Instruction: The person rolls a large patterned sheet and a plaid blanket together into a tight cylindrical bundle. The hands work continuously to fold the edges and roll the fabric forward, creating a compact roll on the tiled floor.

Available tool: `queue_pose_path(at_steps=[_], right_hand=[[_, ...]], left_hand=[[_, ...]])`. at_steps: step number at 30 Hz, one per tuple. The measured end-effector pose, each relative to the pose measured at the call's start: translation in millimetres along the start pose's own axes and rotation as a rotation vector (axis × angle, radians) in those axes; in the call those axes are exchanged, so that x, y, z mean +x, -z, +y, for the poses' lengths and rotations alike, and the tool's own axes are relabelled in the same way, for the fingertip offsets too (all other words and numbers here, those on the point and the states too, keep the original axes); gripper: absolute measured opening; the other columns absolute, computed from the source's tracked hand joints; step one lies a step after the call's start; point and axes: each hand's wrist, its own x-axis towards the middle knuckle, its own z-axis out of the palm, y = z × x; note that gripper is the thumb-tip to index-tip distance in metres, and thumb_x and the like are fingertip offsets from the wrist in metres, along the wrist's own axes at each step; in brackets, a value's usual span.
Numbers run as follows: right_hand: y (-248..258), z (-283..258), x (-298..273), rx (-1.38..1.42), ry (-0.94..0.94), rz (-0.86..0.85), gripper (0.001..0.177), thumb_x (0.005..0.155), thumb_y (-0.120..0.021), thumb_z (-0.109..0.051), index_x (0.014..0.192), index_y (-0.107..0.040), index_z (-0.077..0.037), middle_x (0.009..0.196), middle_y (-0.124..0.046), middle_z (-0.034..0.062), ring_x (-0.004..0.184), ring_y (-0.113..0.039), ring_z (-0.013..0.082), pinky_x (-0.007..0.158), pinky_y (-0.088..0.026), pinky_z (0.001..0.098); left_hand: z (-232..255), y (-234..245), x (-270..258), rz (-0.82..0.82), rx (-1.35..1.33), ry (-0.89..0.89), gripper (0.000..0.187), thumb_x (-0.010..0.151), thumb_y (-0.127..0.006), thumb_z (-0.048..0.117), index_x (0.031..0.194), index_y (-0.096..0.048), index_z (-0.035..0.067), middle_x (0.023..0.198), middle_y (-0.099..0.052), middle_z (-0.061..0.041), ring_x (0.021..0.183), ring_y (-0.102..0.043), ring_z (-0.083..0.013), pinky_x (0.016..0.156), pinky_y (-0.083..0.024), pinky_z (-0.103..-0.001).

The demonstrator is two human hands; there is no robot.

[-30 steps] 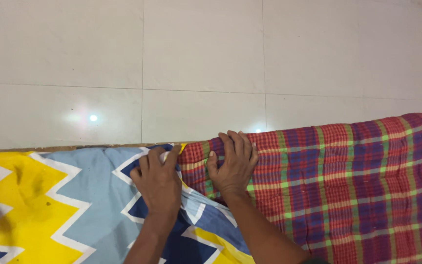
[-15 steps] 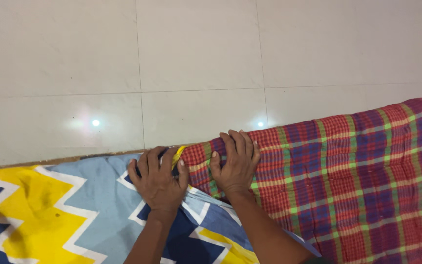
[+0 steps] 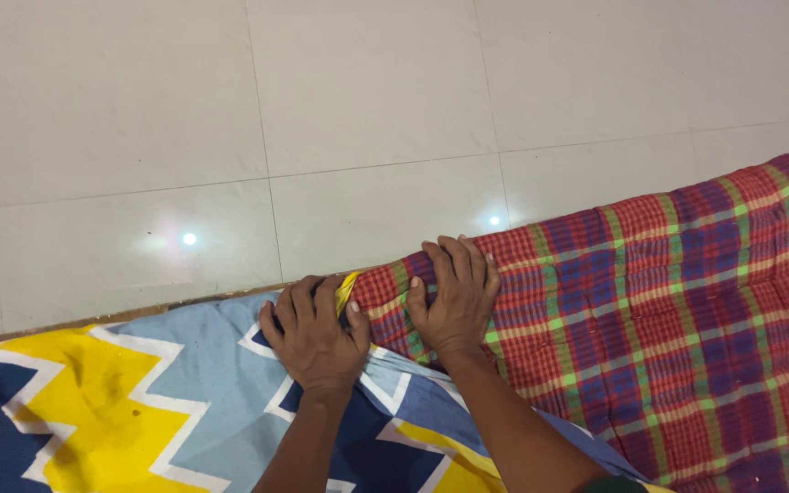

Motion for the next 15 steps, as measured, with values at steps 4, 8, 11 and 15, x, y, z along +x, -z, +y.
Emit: queue_pose_path(at_steps=[4,8,11,15], right_hand=[[0.7,1.2,0.9,0.004,-0.001,-0.011,0.049,0.088,-0.055,-0.038,0.129,-0.065,-0.013,0.138,-0.057,0.0086,0.141,-0.042,0.0297,0.118,-0.023,0.0578],[1.8,0.2,0.8,0.014,0.003,0.010,0.047,0.089,-0.056,-0.037,0.128,-0.065,-0.013,0.137,-0.058,0.0078,0.141,-0.044,0.0294,0.119,-0.024,0.0574],[1.9,-1.0,1.1,0.024,-0.003,0.012,0.048,0.087,-0.057,-0.037,0.128,-0.065,-0.013,0.138,-0.058,0.0078,0.141,-0.044,0.0296,0.119,-0.024,0.0573],[3.3,0.0,0.6,0.031,0.017,0.017,0.049,0.087,-0.058,-0.036,0.129,-0.065,-0.012,0.138,-0.057,0.0086,0.141,-0.044,0.0303,0.119,-0.024,0.0577]], left_hand=[[-1.0,-0.6,0.4,-0.009,0.007,-0.004,0.039,0.090,-0.056,0.038,0.119,-0.068,0.016,0.122,-0.061,-0.006,0.124,-0.052,-0.0289,0.116,-0.027,-0.058],[-0.1,-0.8,0.3,-0.011,0.020,-0.006,0.040,0.089,-0.056,0.039,0.119,-0.067,0.016,0.123,-0.061,-0.006,0.126,-0.051,-0.0296,0.116,-0.026,-0.058],[-0.3,-0.9,0.0,-0.017,0.014,-0.005,0.039,0.090,-0.056,0.039,0.120,-0.067,0.016,0.123,-0.060,-0.006,0.126,-0.051,-0.0288,0.116,-0.026,-0.058],[0.1,-1.7,-0.1,-0.008,0.007,0.005,0.039,0.089,-0.057,0.039,0.118,-0.068,0.016,0.123,-0.060,-0.006,0.124,-0.051,-0.0290,0.115,-0.027,-0.058]])
